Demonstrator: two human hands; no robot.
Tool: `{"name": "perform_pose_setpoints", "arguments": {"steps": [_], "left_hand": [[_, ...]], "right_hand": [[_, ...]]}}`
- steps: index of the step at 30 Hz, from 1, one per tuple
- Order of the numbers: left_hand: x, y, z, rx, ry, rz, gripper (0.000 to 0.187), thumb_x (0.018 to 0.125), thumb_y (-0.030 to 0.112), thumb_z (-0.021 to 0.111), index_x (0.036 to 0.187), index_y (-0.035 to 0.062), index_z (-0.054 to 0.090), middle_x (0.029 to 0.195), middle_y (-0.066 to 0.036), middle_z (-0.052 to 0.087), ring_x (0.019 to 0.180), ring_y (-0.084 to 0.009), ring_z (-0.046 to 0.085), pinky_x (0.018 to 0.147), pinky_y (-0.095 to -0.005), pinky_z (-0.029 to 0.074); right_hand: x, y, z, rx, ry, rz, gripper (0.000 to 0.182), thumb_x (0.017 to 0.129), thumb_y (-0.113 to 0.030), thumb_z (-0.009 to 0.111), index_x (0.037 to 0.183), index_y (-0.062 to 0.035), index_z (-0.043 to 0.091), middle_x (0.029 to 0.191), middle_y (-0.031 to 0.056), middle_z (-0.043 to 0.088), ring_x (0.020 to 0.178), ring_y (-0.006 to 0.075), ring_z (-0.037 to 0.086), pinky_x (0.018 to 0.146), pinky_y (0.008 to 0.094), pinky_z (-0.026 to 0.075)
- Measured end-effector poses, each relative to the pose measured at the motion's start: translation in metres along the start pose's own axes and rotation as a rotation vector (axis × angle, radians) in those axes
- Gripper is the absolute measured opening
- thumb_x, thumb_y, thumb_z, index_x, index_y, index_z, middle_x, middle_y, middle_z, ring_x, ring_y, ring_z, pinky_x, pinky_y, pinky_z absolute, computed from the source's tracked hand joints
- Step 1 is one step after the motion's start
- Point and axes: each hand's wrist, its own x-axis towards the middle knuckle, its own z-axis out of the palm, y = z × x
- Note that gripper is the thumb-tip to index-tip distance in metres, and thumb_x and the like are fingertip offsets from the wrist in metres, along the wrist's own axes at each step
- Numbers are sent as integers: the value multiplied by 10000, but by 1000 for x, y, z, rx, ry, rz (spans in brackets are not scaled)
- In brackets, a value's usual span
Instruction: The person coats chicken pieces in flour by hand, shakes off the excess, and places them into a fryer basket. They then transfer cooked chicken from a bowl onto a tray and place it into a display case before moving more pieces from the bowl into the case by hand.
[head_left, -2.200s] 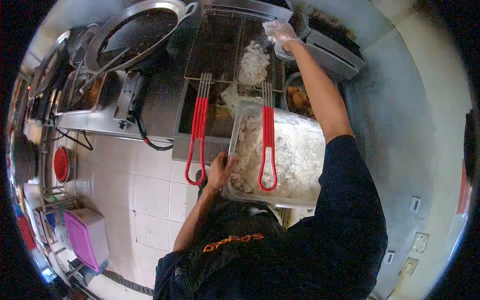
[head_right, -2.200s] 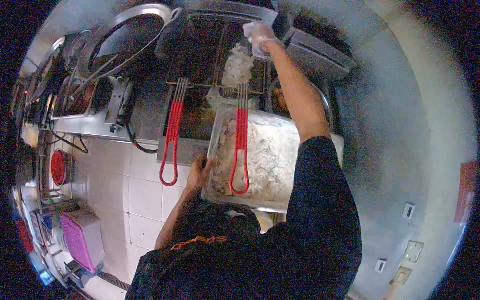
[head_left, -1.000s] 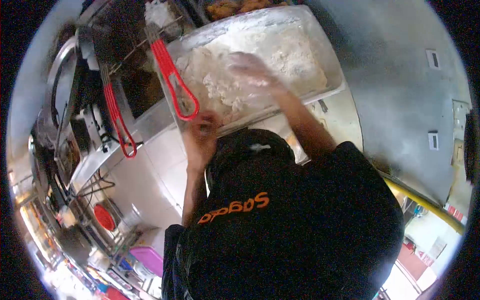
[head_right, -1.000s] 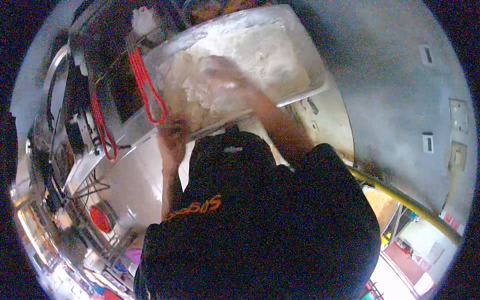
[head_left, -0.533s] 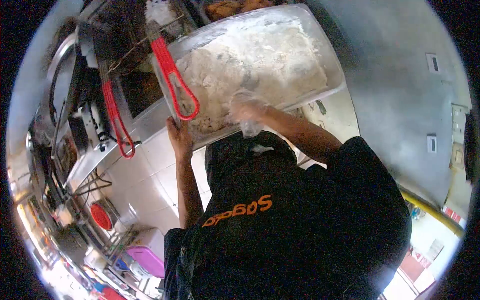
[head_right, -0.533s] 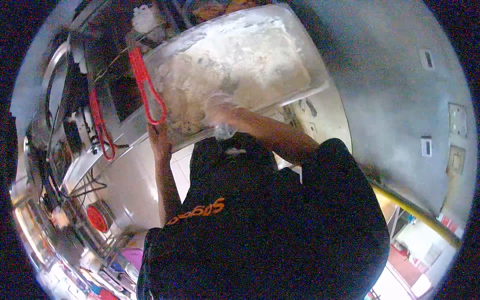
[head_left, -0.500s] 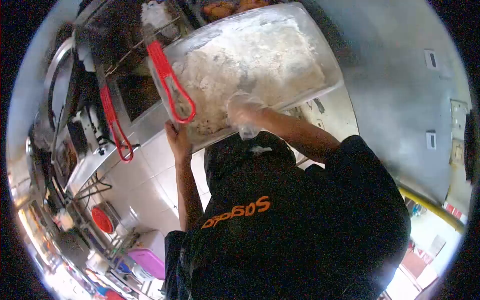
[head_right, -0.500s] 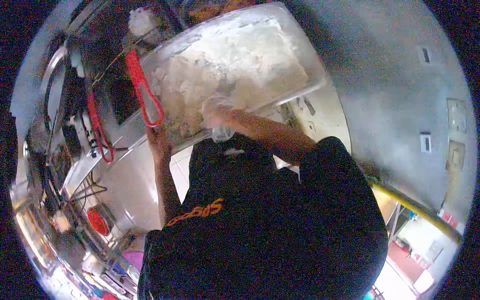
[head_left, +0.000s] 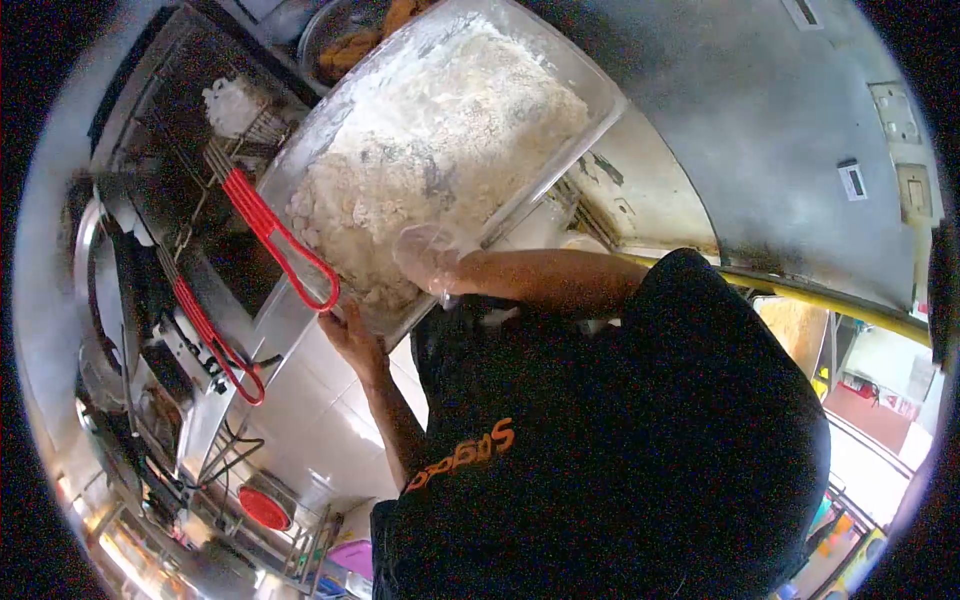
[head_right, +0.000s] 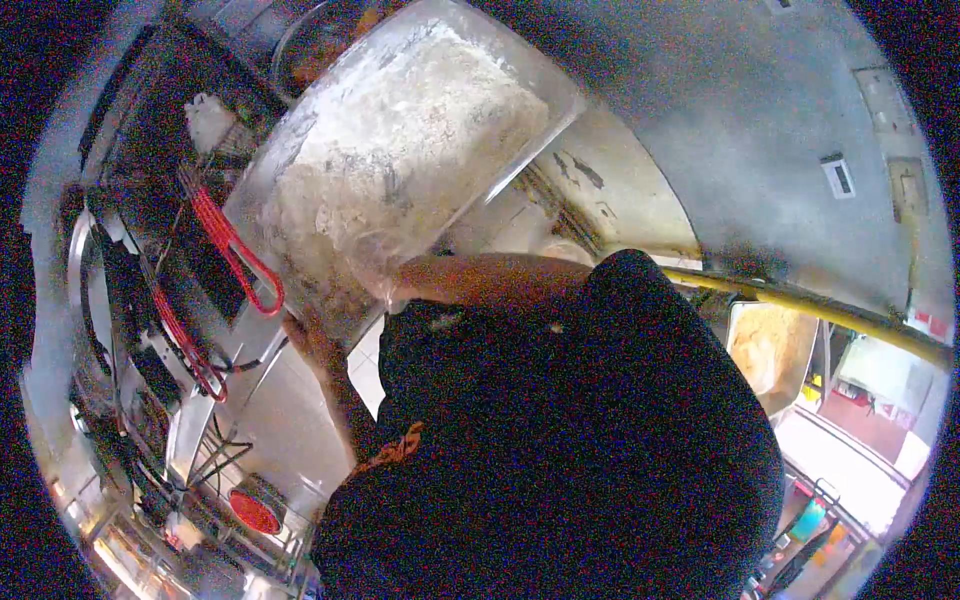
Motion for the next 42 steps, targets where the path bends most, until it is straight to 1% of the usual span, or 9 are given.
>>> {"name": "perform_pose_setpoints", "arguments": {"steps": [8,16,19,20,22,25,28,38,42], "left_hand": [[0,10,3,27,103,-5,283,840,131,542,1066,1,431,974,-60,479,918,-148,433,819,-293,354],[3,10,0,-61,142,-33,218,824,133,565,955,11,440,843,-42,489,753,-107,438,673,-252,385],[5,4,1,-174,123,-131,205,824,120,556,954,9,444,828,-42,509,716,-98,452,635,-242,398],[5,6,2,-174,137,-132,205,824,120,556,954,9,444,828,-42,509,716,-98,452,635,-242,398],[5,8,3,-132,128,-152,218,817,112,561,966,2,447,854,-61,534,728,-106,479,636,-250,411],[8,2,-1,-50,116,-144,216,816,108,563,964,-7,456,867,-72,551,731,-109,493,631,-254,419],[8,-1,-5,-27,93,-166,201,814,103,562,952,-5,462,865,-72,551,737,-109,490,636,-253,414],[16,8,17,-141,145,-15,215,780,43,564,976,-2,488,900,-68,558,780,-145,491,696,-276,406],[21,23,12,50,98,-44,245,776,53,568,999,-2,484,928,-78,559,813,-151,498,719,-288,410]], "right_hand": [[24,77,-76,908,-434,121,198,717,-94,599,895,-8,599,786,115,616,684,177,577,593,307,479],[38,28,-51,484,161,-546,287,712,-204,634,905,-2,568,735,116,609,656,228,593,608,353,474],[50,28,6,1748,-1096,-270,208,666,-169,616,800,-13,586,677,109,604,570,265,575,551,410,449],[22,-13,-30,970,-496,-374,149,647,-145,602,726,-20,577,633,99,590,533,251,563,512,403,433],[19,-44,-33,171,86,-419,97,628,-120,588,652,-28,567,590,90,577,496,238,551,473,395,417],[42,-44,-4,16,-334,-216,194,715,-73,551,887,15,564,759,148,590,679,260,558,637,388,454],[47,-23,8,141,-285,-340,101,616,-111,591,552,-54,538,522,76,512,477,180,503,452,327,397],[17,-32,-40,-67,-387,-420,179,626,-183,628,653,-8,600,641,140,587,561,291,549,524,407,431],[22,-22,-71,46,-589,-2,241,654,-202,641,737,19,590,677,140,606,564,269,569,514,428,449]]}}
